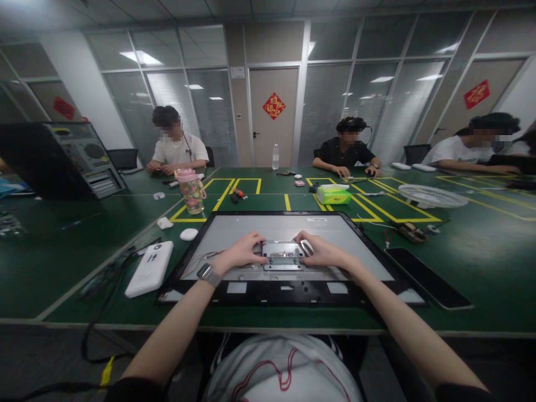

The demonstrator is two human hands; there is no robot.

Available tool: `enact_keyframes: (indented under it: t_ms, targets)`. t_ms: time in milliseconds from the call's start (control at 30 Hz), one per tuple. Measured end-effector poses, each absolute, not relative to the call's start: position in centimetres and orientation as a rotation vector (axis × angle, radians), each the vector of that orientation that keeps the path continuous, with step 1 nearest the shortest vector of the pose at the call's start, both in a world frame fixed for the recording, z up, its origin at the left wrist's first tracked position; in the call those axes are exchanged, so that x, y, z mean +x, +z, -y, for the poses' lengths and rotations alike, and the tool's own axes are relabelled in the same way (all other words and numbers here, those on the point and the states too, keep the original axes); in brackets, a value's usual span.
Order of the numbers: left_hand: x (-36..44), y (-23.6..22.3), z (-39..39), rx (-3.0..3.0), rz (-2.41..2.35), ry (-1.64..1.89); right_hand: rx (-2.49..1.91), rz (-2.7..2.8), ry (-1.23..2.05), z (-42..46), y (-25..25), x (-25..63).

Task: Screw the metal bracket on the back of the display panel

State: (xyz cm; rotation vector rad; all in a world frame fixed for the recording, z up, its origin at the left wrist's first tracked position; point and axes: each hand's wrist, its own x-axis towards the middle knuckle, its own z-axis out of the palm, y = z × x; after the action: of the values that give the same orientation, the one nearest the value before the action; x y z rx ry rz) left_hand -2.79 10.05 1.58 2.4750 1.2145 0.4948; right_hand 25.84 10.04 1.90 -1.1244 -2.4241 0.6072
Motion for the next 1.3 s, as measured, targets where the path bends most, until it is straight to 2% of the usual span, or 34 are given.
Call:
enact_keyframes:
  t_ms: [400,833,1300]
  targets:
    - [-3.1,1.8,-9.9,2.488,-1.189,0.525,-1.167,2.455,0.517,-10.0,2.0,26.5]
    - [-3.2,3.2,-8.2,2.424,-1.153,0.469,-1.122,2.422,0.732,-7.8,3.2,27.0]
    - [-3.0,2.7,-7.7,2.382,-1.153,0.502,-1.093,2.385,0.658,-7.0,3.1,26.5]
